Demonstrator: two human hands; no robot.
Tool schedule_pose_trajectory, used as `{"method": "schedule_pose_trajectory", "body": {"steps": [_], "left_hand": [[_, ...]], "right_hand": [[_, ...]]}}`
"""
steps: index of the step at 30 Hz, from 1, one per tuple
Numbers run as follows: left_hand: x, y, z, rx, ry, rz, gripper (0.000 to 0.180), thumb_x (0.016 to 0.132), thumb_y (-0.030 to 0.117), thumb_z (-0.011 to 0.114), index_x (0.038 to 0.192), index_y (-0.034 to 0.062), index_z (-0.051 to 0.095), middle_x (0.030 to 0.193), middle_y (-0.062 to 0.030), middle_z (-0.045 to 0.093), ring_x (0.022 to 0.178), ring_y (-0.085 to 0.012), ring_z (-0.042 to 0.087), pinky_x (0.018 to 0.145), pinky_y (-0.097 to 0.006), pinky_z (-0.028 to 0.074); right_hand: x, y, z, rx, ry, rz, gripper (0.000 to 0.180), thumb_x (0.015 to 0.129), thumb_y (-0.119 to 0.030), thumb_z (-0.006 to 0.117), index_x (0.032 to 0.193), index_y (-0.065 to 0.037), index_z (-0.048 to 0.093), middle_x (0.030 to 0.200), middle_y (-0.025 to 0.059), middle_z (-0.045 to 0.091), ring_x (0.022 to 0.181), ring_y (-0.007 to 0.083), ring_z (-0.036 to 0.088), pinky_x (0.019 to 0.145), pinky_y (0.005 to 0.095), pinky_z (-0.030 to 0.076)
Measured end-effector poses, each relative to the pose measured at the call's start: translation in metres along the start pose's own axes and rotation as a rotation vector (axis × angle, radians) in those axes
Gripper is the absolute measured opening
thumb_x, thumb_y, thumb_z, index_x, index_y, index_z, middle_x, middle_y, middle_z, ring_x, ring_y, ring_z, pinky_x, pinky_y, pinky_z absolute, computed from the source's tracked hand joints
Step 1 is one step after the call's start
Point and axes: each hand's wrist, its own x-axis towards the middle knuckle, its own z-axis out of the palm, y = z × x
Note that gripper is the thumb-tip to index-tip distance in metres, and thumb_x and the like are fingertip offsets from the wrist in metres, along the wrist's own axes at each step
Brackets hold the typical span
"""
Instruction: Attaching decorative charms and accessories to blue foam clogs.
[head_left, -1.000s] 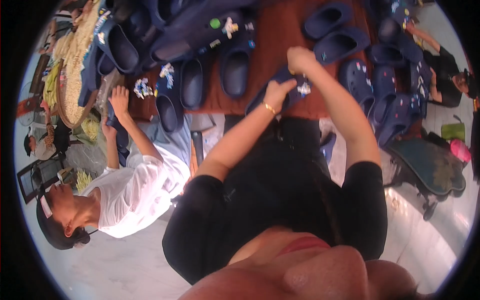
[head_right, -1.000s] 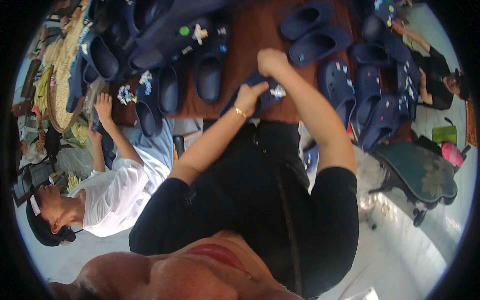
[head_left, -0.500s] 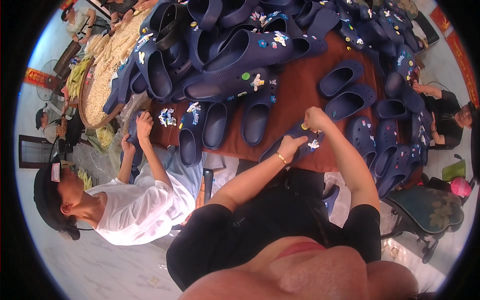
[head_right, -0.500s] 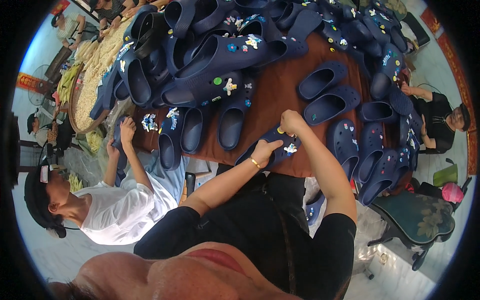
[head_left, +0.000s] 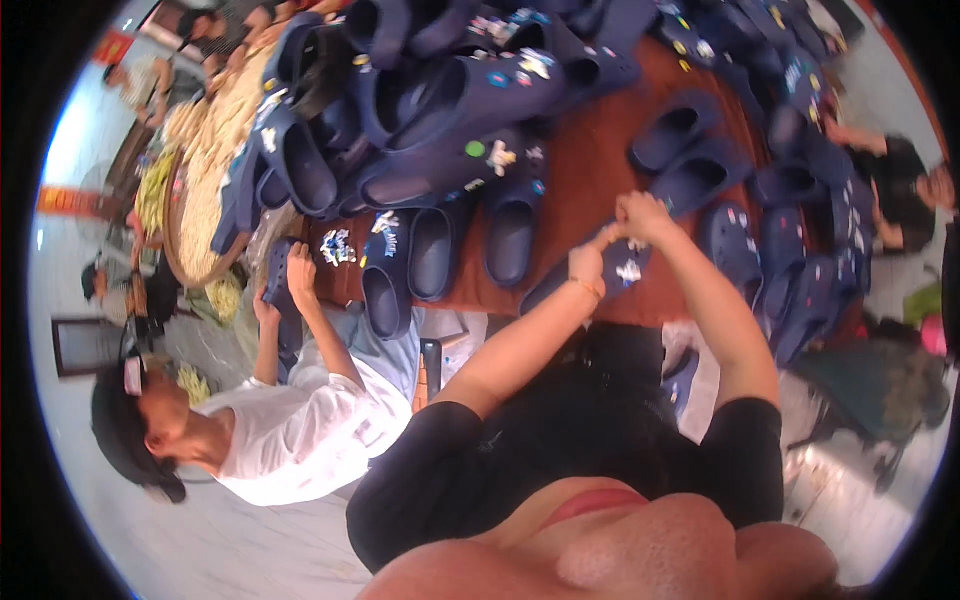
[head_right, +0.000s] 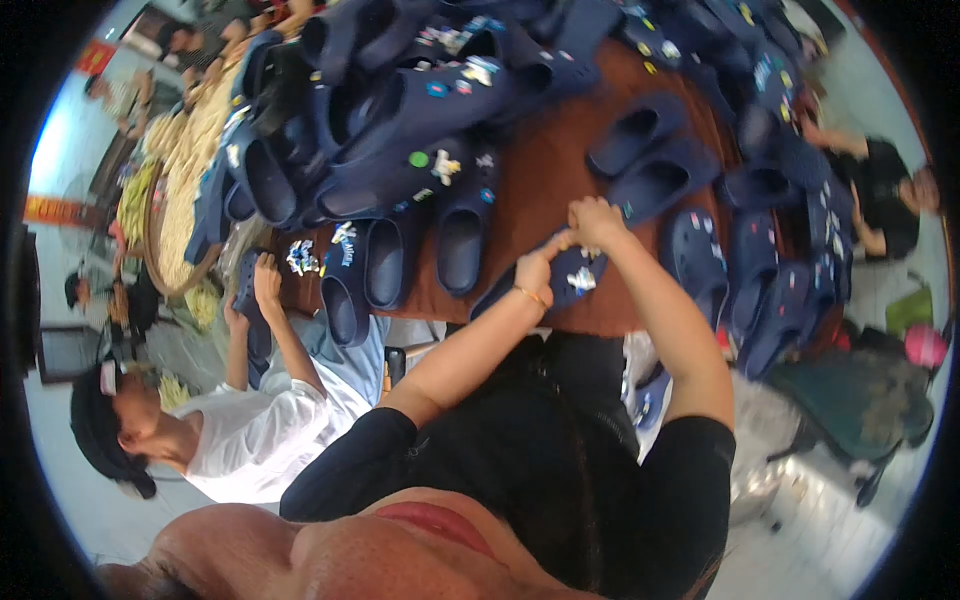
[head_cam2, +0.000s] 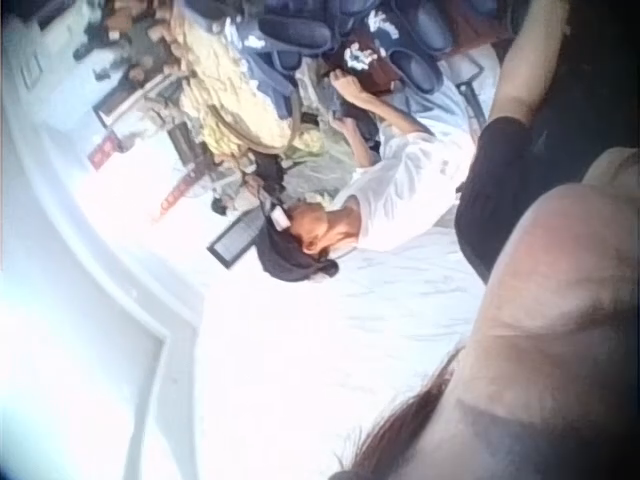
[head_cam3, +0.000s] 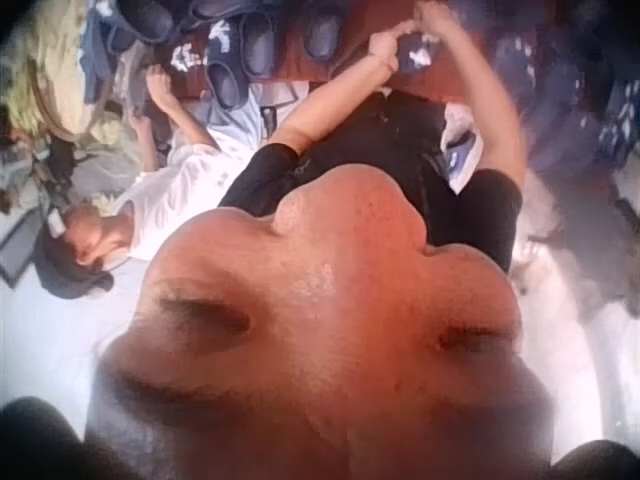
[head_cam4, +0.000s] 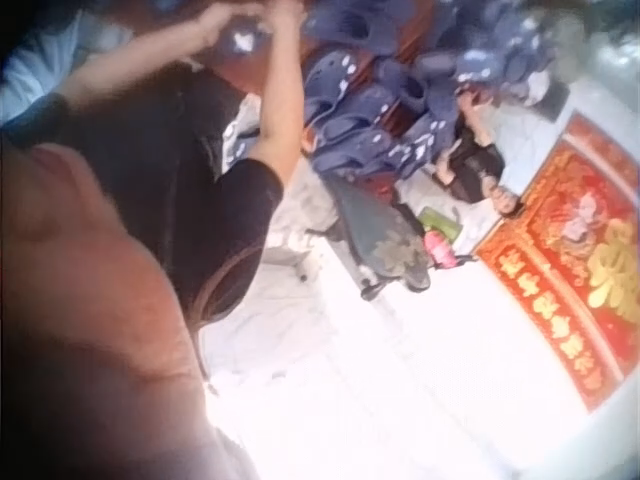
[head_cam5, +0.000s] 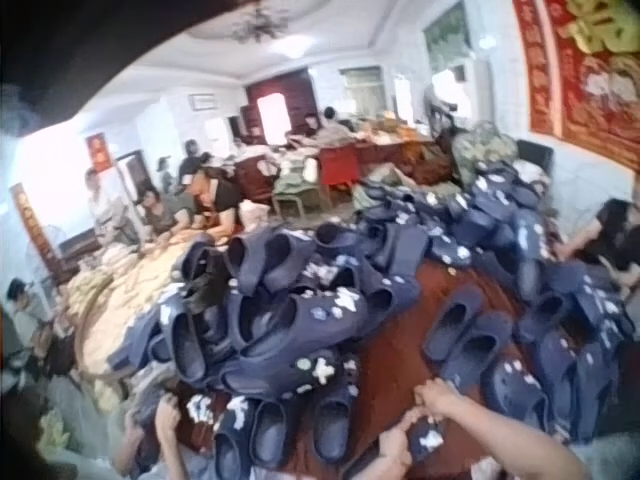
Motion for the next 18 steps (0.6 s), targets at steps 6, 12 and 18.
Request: {"method": "schedule_pose_trajectory", "body": {"steps": [6,12,18], "left_hand": [[-0.014,0.016,0.016,0.076,0.157,-0.042,0.026,0.079,0.004,0.057,0.100,-0.0105,0.055,0.096,-0.0164,0.060,0.082,-0.0271,0.062,0.072,-0.038,0.052],[0.018,0.030,-0.007,0.276,0.151,-0.188,0.024,0.080,0.009,0.055,0.101,-0.0029,0.058,0.097,-0.0162,0.062,0.082,-0.0292,0.063,0.076,-0.042,0.051],[0.008,0.033,0.023,0.307,0.071,-0.295,0.029,0.086,0.021,0.050,0.108,0.0031,0.055,0.108,-0.0137,0.060,0.098,-0.0305,0.057,0.090,-0.047,0.042]], "right_hand": [[-0.016,0.014,0.043,0.322,0.382,-0.098,0.033,0.066,-0.040,0.069,0.084,-0.014,0.058,0.095,0.0061,0.053,0.100,0.0289,0.044,0.080,0.0402,0.036],[-0.048,0.036,0.038,0.442,0.889,-0.062,0.016,0.074,-0.022,0.061,0.077,-0.007,0.062,0.079,0.0120,0.059,0.081,0.0297,0.057,0.073,0.0388,0.046],[-0.072,0.148,0.002,0.047,0.684,0.812,0.032,0.076,-0.022,0.056,0.104,-0.007,0.061,0.109,0.0170,0.056,0.102,0.0347,0.053,0.085,0.0446,0.045]]}}
